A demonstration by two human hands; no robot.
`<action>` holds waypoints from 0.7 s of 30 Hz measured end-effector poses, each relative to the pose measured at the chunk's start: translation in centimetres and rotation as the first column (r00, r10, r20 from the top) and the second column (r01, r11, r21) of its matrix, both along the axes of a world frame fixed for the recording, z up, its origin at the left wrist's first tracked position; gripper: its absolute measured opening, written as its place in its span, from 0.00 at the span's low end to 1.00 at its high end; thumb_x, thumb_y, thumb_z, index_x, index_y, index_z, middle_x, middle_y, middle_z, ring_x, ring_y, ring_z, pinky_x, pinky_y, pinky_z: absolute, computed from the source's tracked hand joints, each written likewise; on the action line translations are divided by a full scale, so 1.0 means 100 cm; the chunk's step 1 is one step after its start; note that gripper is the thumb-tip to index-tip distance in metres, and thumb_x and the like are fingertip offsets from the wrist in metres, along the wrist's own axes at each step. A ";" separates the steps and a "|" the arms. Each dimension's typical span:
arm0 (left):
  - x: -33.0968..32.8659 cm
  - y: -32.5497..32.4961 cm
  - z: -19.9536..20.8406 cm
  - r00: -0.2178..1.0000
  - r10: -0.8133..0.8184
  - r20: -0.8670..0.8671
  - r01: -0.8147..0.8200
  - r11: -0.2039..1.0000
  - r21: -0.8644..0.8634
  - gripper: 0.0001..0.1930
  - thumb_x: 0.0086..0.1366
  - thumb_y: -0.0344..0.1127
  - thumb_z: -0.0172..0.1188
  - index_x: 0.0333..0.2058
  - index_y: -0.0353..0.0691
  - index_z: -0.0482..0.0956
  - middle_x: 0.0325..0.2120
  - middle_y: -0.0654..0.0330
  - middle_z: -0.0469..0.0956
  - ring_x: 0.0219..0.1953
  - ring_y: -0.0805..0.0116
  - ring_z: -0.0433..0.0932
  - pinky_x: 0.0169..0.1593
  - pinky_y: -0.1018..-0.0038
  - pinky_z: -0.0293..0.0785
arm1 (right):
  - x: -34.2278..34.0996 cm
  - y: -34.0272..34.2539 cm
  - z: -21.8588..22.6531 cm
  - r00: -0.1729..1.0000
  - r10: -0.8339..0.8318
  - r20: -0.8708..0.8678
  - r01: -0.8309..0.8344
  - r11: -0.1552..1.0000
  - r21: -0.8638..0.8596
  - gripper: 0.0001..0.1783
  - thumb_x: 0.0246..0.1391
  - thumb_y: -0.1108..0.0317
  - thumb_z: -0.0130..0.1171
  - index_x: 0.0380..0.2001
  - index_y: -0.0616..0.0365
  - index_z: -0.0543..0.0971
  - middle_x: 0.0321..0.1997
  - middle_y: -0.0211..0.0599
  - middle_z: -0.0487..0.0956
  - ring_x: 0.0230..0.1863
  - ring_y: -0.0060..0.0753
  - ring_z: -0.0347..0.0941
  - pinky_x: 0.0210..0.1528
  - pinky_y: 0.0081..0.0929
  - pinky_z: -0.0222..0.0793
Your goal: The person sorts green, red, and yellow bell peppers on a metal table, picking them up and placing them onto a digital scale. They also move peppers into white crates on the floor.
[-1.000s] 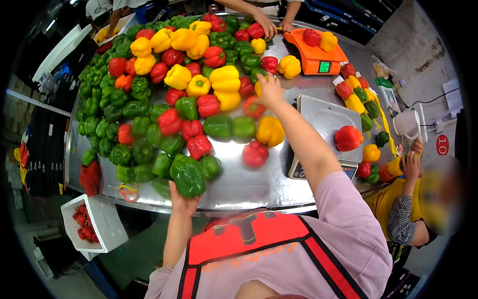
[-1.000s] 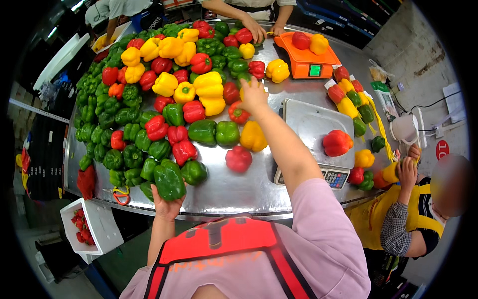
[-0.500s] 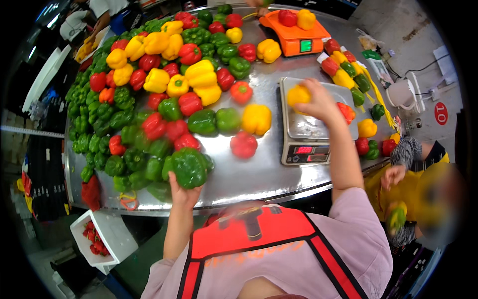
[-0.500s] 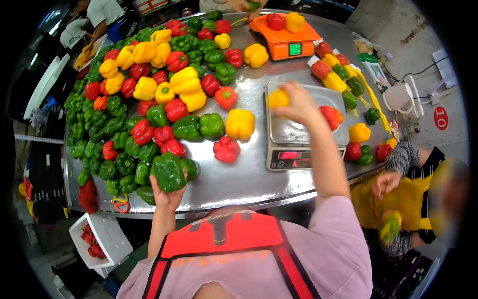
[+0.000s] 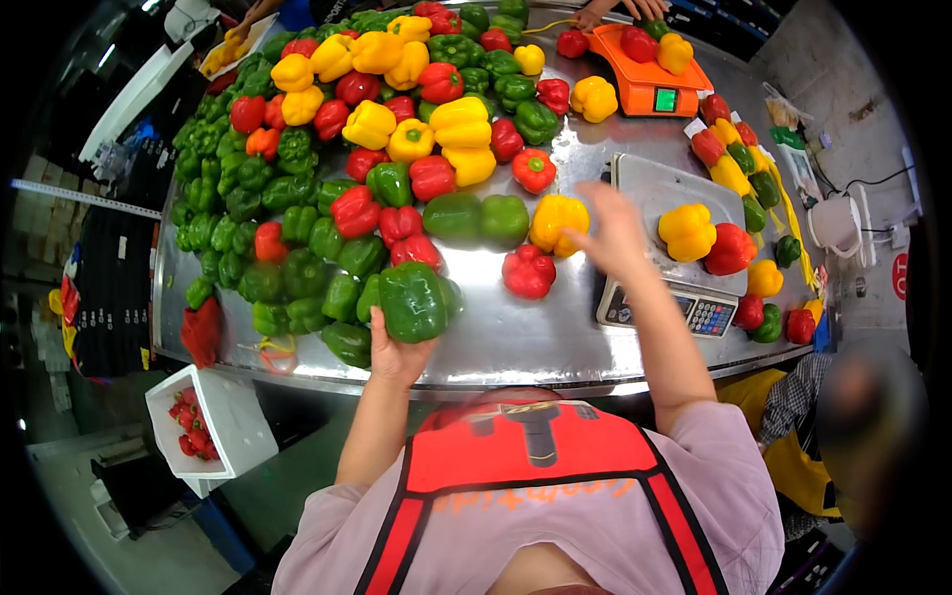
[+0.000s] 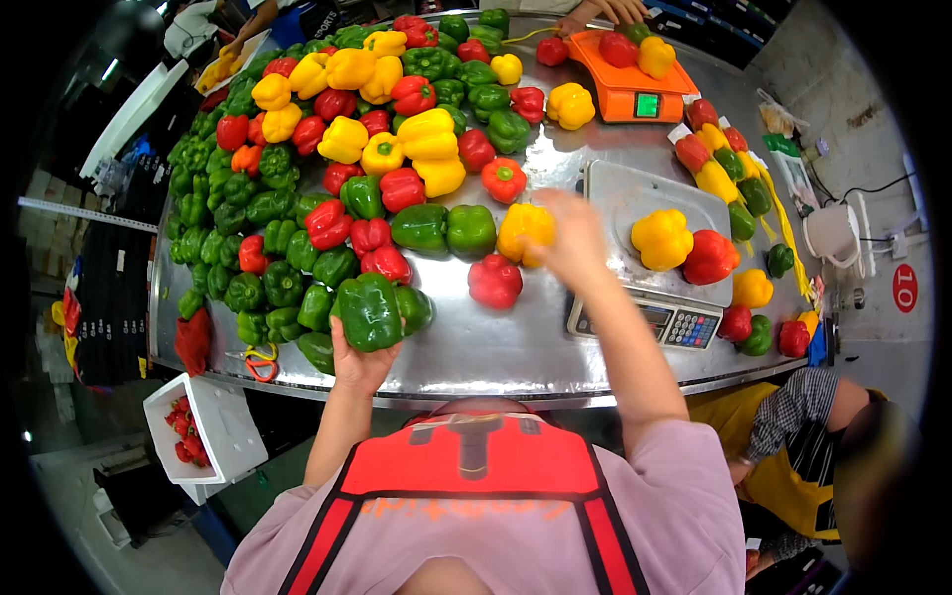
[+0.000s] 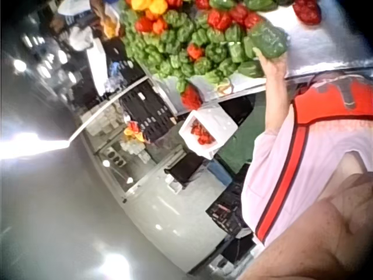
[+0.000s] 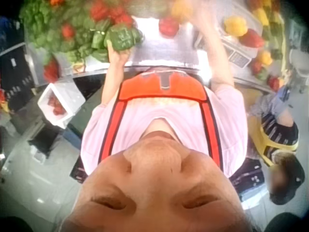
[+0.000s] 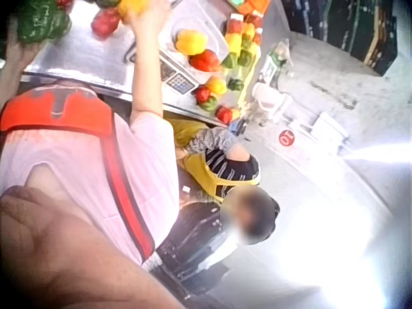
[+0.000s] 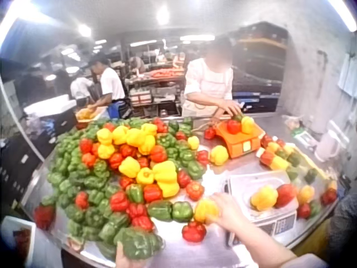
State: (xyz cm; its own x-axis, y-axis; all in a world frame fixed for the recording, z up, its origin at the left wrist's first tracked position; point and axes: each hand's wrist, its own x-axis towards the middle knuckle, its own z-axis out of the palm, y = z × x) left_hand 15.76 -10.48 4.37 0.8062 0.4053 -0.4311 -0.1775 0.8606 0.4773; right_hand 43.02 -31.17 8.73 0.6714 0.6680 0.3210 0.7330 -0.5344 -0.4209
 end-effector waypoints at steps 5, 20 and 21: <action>-0.022 0.006 -0.011 0.994 0.044 -0.100 -0.042 0.999 0.021 0.43 0.54 0.76 0.48 0.57 0.48 0.68 0.49 0.57 0.75 0.48 0.59 0.76 0.46 0.67 0.74 | -0.016 0.081 -0.060 0.987 0.141 0.072 -0.123 0.970 -0.208 0.46 0.31 0.54 0.73 0.58 0.46 0.67 0.56 0.45 0.69 0.58 0.47 0.66 0.62 0.51 0.55; -0.013 0.002 -0.020 0.989 -0.061 -0.132 0.067 0.997 0.045 0.41 0.56 0.75 0.46 0.57 0.47 0.68 0.47 0.56 0.76 0.44 0.60 0.78 0.41 0.68 0.77 | -0.021 0.100 -0.063 0.998 0.050 -0.033 -0.059 0.907 -0.417 0.45 0.36 0.53 0.71 0.61 0.43 0.65 0.52 0.41 0.71 0.55 0.44 0.68 0.65 0.50 0.53; -0.010 0.001 -0.020 0.988 -0.063 -0.139 0.069 0.997 0.040 0.41 0.56 0.74 0.46 0.57 0.47 0.68 0.47 0.56 0.76 0.44 0.60 0.78 0.41 0.68 0.77 | -0.022 0.100 -0.064 0.999 0.048 -0.026 -0.054 0.912 -0.407 0.45 0.35 0.53 0.72 0.60 0.43 0.66 0.52 0.41 0.72 0.55 0.43 0.69 0.64 0.50 0.55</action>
State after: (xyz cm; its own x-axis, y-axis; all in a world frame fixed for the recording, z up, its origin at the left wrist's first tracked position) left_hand 14.78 -10.38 2.35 0.7658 0.3748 -0.5226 -0.0510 0.8455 0.5316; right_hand 40.85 -21.16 2.31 0.6356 0.7720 0.0040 0.7590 -0.6240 -0.1858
